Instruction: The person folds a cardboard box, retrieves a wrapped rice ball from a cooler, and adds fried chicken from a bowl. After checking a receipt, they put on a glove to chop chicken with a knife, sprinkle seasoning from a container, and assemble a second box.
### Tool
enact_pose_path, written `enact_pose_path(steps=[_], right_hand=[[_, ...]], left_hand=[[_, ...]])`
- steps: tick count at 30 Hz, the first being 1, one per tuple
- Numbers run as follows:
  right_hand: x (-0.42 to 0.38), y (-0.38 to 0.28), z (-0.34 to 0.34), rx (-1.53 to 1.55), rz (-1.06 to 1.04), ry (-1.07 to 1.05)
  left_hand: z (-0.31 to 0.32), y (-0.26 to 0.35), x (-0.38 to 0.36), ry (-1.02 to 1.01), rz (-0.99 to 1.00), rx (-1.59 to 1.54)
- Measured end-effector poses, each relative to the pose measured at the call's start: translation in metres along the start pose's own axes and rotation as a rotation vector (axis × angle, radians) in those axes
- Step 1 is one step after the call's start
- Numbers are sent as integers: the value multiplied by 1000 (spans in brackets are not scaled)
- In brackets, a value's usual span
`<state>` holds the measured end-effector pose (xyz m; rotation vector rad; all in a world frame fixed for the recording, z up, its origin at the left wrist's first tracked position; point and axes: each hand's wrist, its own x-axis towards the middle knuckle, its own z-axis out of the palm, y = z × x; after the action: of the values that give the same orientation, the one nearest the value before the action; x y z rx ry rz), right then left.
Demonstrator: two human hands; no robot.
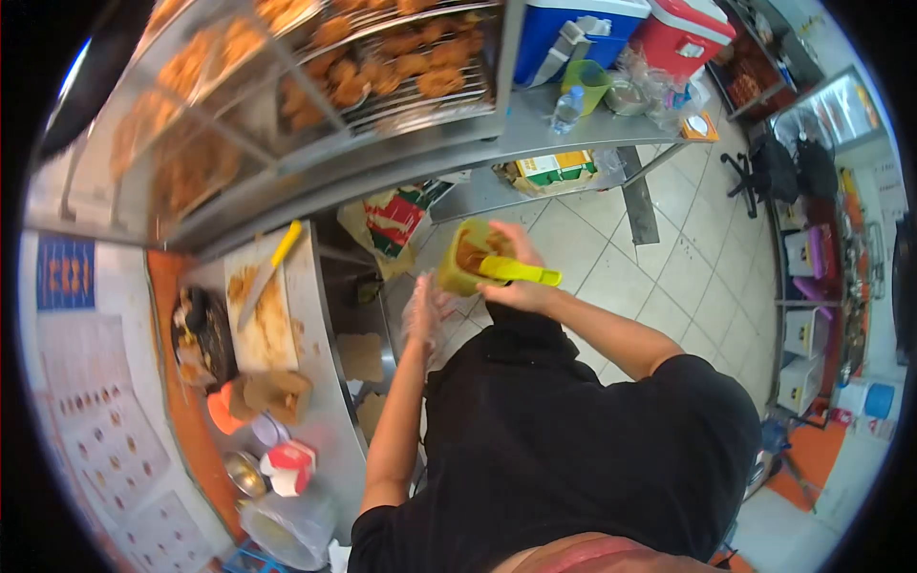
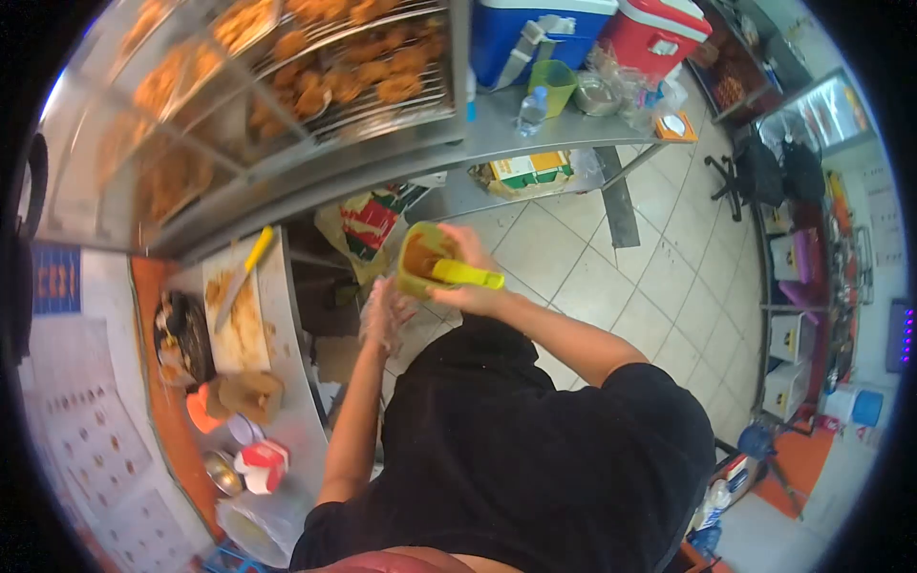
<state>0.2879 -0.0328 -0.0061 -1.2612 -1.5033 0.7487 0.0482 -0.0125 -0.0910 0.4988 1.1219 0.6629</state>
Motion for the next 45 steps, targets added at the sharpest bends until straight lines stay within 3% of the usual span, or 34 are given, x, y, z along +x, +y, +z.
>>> enact_pose_path(steps=[1,5,10,14,17,20,24,26,27,28,29,30,31,32,33,34,35,36,37,39,40,42,43,44,45], right_hand=[[16,21,-25,-4,28,93],[92,79,-118,-357,66,280],[178,135,-155,-425,104,386],[214,197,-148,-391,83,387],[224,185,-146,-214,141,369],[207,176,-135,-333,47,496],[131,191,-126,-280,205,292],[76,208,-145,-363,354,13],[41,228,-150,-396,359,112],[-1,240,-165,-352,541,171],[-45,262,-186,-592,782,58],[-106,304,-204,-596,1007,84],[-197,369,-218,-781,926,96],[-240,357,-242,-813,1292,171],[-303,351,-249,-646,1262,729],[-373,372,-264,-696,1367,643],[-428,394,-280,-741,1665,371],[-407,319,-304,-622,1726,396],[-412,298,-326,-469,1783,344],[-484,367,-337,-769,1671,323],[-518,399,-343,-924,1617,313],[-533,429,-374,-347,1468,837],[-522,446,-407,116,1698,897],[-514,457,-437,-298,1511,358],[-471,444,-476,-618,1410,76]], left_hand=[[28,3,26,72,4,72],[118,10,95,-78,-89,198],[196,40,114,-284,-44,548],[188,32,143,-268,-27,539],[178,44,148,-177,-85,532],[158,52,156,-138,-106,513],[114,41,182,-144,-79,578],[101,41,194,-115,-140,743],[75,16,221,-93,-212,741],[16,-14,265,-494,45,1279],[-36,-39,303,-765,527,1704],[-39,-48,320,-719,135,1752],[-39,-55,334,-634,-234,1815],[-15,-34,328,-827,-201,2021],[8,-14,322,-1035,-130,2201],[20,-4,324,-1050,-140,2266],[19,-4,334,-995,-134,2316],[16,-8,352,-928,-103,2380],[13,-13,370,-836,-56,2454],[35,-24,397,-636,41,2535],[63,-28,401,-590,30,2360],[119,-34,409,-521,17,1999],[148,-55,417,-513,46,1895],[184,-72,425,-534,127,1863],[221,-88,430,-544,199,1838]])
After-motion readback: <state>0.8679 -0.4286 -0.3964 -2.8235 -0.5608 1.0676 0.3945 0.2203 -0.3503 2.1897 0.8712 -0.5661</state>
